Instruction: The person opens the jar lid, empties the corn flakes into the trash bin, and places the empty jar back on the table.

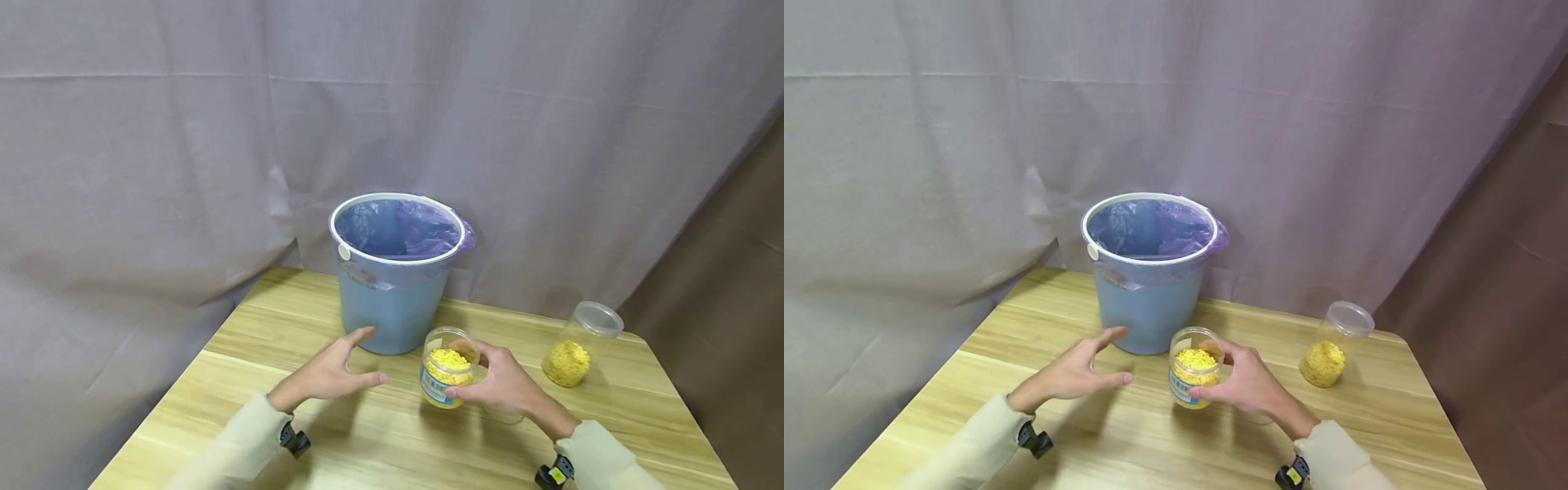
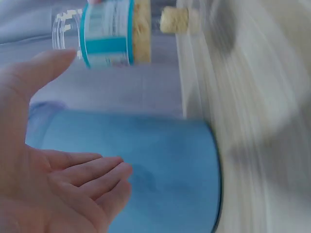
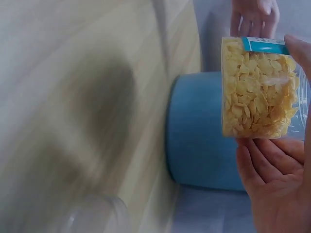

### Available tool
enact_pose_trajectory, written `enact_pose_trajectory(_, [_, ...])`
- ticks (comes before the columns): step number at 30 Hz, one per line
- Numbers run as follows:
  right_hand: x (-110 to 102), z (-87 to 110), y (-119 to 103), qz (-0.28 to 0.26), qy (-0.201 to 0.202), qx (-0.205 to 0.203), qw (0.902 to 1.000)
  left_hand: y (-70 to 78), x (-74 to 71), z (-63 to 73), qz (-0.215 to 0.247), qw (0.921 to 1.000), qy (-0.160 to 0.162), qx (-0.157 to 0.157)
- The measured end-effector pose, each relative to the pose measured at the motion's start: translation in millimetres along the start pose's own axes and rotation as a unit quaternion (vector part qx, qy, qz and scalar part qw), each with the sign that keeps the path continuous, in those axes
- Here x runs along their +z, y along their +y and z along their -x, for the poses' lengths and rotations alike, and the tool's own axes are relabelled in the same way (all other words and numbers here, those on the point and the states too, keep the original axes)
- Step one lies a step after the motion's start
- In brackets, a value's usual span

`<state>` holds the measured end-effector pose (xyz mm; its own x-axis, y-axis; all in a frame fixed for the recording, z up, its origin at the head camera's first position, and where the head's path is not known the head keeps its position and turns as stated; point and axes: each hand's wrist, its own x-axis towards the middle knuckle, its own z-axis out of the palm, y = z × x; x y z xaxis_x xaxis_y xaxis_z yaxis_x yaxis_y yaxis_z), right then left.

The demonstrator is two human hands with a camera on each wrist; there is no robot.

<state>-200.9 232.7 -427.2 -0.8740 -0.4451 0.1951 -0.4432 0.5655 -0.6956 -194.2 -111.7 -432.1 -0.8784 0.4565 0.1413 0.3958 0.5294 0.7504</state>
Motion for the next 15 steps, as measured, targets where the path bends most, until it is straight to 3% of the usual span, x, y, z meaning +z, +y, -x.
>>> enact_pose_trajectory(8, [-30.0,1.6,-13.4,0.058,0.011,-0.008,0.9982,-4.7,-56.4,12.6,-0.085,0.9947,0.047,-0.035])
enact_pose_trajectory(15, [-67.4,1.1,-37.7,0.093,0.014,0.008,0.9955,17.0,-114.3,12.4,-0.173,0.9821,0.067,-0.034])
